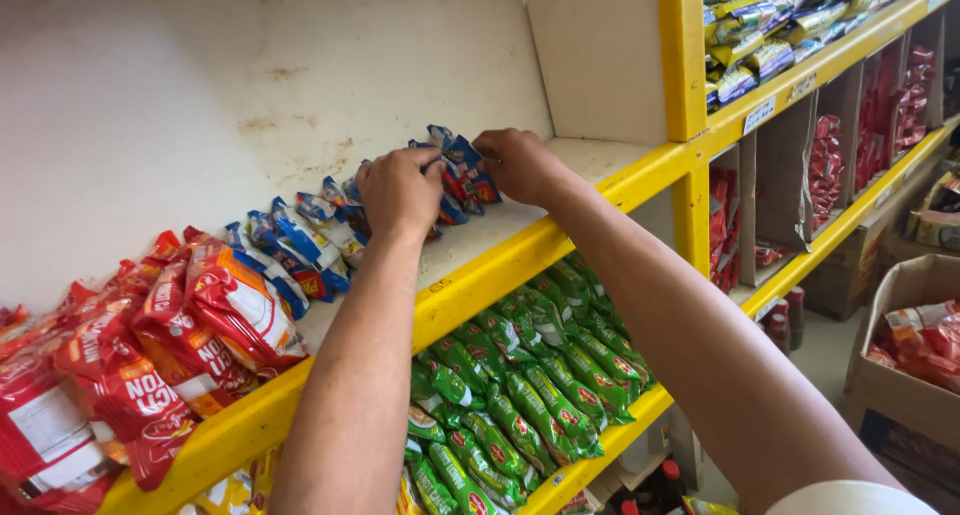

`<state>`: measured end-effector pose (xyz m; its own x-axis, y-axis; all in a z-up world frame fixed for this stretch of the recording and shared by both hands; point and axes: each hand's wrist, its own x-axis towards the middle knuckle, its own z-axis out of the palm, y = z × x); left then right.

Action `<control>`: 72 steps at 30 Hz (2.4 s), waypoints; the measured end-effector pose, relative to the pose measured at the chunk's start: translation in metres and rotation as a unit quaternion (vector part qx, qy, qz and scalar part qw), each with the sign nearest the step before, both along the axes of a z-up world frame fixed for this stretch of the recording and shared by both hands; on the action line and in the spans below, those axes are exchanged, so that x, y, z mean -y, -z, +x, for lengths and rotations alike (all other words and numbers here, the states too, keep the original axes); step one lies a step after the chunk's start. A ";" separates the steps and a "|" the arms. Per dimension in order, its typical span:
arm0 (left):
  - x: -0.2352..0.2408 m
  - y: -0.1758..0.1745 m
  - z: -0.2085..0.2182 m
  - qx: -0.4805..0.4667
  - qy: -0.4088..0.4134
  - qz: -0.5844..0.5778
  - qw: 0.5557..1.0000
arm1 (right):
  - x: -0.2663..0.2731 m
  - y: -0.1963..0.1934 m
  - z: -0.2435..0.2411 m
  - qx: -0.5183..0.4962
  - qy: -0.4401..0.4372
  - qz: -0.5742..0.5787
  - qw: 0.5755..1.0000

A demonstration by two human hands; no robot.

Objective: The recorder sorts through a pile of instant noodle packets on the floor and places them onto a storage shelf.

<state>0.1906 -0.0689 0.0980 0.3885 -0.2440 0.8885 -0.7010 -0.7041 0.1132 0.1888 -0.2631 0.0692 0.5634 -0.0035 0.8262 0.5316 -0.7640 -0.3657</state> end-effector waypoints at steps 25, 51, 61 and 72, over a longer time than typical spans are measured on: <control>-0.009 0.002 -0.027 0.083 -0.057 -0.001 0.995 | 0.001 0.000 -0.008 -0.010 0.051 0.068 0.996; -0.251 0.090 -0.372 0.056 -0.043 0.168 0.983 | -0.021 0.043 -0.113 0.292 0.017 -0.108 0.950; -0.285 0.245 -0.415 -0.144 -0.044 0.021 0.988 | -0.155 0.231 -0.236 0.208 -0.156 -0.053 0.964; -0.354 0.505 -0.459 -0.479 -0.168 -0.125 0.852 | -0.243 0.433 -0.297 -0.095 -0.293 -0.008 0.951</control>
<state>-0.2683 0.2854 -0.4068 0.9756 0.1753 0.1320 0.0345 -0.7167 0.6965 -0.1085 -0.0202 -0.3641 0.6037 0.3687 0.7068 0.7936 -0.3618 -0.4892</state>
